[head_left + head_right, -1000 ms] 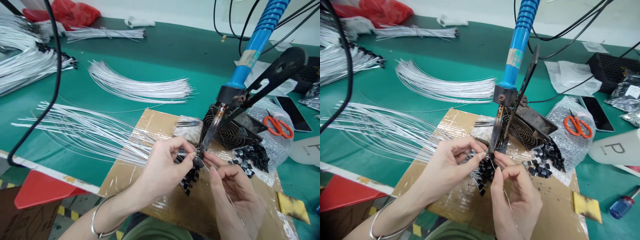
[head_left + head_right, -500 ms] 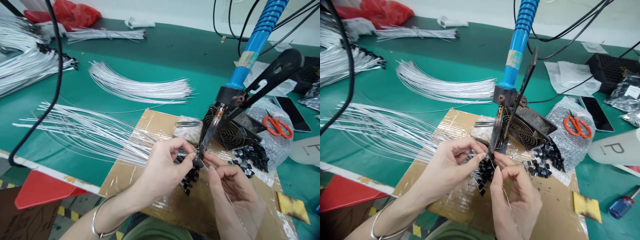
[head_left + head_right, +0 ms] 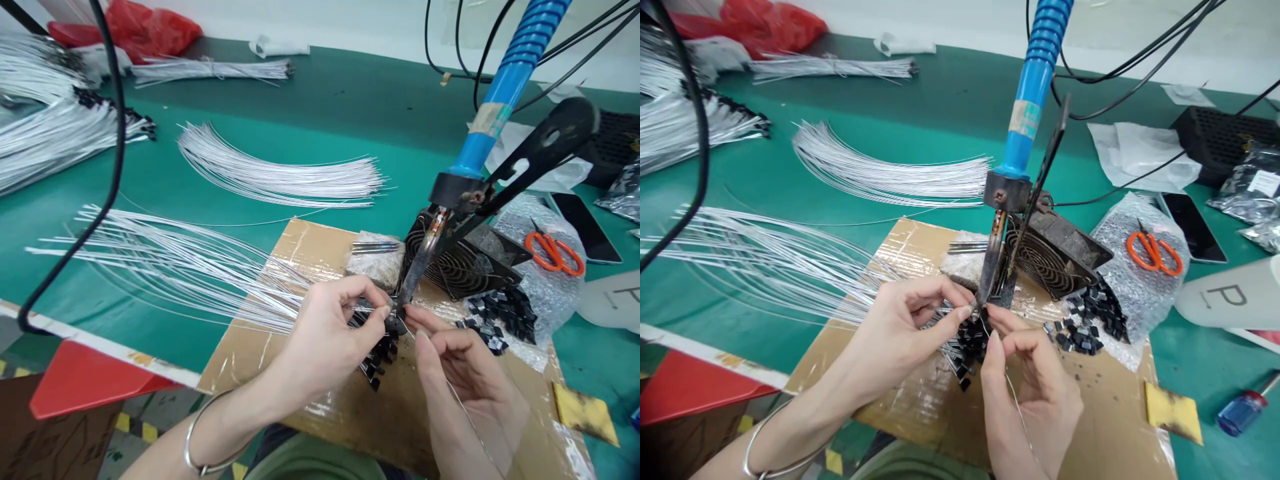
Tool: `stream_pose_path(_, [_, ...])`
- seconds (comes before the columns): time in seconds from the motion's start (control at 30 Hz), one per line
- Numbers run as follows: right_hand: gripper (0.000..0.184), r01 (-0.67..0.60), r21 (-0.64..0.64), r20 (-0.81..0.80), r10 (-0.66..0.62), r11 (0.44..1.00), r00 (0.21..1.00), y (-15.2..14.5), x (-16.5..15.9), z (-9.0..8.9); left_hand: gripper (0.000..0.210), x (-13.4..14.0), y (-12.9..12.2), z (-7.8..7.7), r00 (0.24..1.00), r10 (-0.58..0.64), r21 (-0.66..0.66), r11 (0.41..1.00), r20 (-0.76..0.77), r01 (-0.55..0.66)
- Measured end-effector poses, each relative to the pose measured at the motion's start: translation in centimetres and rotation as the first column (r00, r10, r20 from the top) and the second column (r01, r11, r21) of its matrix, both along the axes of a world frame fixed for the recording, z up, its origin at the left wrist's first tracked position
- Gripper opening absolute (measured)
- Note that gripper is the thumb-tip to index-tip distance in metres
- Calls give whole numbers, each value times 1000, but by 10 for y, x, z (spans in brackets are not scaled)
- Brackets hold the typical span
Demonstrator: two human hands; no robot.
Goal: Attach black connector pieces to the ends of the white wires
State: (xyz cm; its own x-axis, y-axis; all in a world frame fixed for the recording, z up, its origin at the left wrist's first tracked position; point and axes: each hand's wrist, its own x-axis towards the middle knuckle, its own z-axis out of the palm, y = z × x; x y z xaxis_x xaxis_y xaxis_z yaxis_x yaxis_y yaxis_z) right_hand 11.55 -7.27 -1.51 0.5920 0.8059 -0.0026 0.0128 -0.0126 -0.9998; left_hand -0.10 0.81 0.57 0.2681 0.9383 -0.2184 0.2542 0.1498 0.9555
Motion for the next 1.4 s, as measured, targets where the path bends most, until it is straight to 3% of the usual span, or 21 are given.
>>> stream_pose_path(0.8, [21,-18,35,44,16,999,999,-1,2,-3,11,-1,0,-1,999,-3,33,999,48,2])
stream_pose_path(1.0, [22,-6,-1,130,6,1000,992,-1,0,-3,10,-1,-1,-1,999,-10,17,1000,40,9])
stream_pose_path(1.4, [16,-59,106,283,27,993,959,-1,9,-17,10,-2,-2,2,1000,2,33,999,18,-3])
